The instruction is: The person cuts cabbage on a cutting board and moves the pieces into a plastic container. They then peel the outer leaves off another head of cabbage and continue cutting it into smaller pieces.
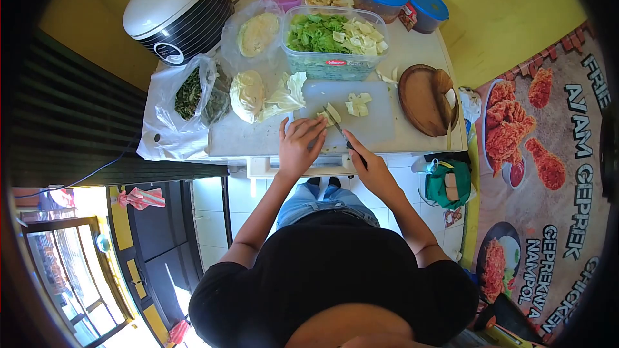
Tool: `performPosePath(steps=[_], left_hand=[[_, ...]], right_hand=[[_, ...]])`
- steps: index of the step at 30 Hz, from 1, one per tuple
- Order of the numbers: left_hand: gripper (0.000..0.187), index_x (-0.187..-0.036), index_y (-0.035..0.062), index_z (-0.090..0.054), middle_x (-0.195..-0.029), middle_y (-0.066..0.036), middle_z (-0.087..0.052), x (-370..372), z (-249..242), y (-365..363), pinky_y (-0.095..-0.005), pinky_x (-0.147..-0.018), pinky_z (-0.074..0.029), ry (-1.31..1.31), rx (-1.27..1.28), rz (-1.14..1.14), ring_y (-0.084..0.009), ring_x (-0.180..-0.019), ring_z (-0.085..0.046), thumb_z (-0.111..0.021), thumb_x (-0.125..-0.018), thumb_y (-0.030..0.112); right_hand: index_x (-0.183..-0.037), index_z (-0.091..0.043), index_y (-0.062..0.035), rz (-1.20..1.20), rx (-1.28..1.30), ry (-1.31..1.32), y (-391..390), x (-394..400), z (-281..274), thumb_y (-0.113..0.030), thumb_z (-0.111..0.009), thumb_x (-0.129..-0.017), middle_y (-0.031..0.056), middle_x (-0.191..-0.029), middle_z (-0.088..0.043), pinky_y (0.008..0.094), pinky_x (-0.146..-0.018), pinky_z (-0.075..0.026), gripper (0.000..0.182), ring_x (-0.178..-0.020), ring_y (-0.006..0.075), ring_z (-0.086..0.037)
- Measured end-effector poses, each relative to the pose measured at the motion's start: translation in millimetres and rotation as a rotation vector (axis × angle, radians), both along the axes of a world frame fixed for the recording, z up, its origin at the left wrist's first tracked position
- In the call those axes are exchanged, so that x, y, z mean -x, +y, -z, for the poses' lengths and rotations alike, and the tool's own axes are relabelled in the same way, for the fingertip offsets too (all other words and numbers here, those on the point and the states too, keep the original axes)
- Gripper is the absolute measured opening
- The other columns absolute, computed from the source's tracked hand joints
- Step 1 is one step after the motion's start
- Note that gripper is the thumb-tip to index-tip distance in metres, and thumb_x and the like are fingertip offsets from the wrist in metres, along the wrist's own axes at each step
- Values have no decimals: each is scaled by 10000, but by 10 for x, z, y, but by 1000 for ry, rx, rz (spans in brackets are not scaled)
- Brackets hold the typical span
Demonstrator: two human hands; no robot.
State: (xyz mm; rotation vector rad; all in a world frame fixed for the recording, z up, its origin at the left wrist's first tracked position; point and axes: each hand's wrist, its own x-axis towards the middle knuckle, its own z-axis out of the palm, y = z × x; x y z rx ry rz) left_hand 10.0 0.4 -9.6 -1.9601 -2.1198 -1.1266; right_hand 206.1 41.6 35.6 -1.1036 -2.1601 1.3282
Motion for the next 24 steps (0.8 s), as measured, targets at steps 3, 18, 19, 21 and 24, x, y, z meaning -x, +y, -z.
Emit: performPosePath(steps=[3,18,19,21,24], left_hand=[[269,-1118,182,-701,-1120,59,-656,1,1,3,-478,-1088,-251,17,-21,-16,-148,-1082,-557,-667,-853,216],[230,-1068,174,-720,-1100,60,-669,6,-34,-18,-489,-1095,-234,20,-29,-53,-160,-1099,-555,-681,-845,213],[221,-1060,170,-722,-1100,55,-670,9,-36,-20,-481,-1090,-243,14,-19,-47,-170,-1103,-554,-679,-847,212],[213,-1052,164,-724,-1096,47,-672,17,-25,-12,-471,-1078,-259,-15,-17,-31,-175,-1104,-552,-677,-848,207],[214,-1056,155,-722,-1116,35,-671,41,-54,-15,-440,-1048,-289,-36,-1,-4,-189,-1112,-548,-676,-850,189]], right_hand=[[-1467,-345,-261,-6,69,-135,-33,18,-124,-160,-438,-995,247,-795,-614,368,-716,-488,491,-702,354,-630],[-1459,-375,-251,0,48,-118,44,96,63,-132,-473,-982,231,-892,-639,325,-750,-491,501,-710,245,-615],[-1458,-379,-248,0,74,-78,23,21,88,-137,-475,-984,221,-956,-659,315,-768,-489,496,-739,220,-623],[-1460,-369,-262,5,67,-67,-30,-138,93,-151,-469,-984,226,-859,-638,335,-717,-489,499,-686,269,-625],[-1459,-366,-280,38,77,-80,-112,-309,19,-170,-465,-985,218,-749,-618,338,-666,-486,497,-625,280,-620]])
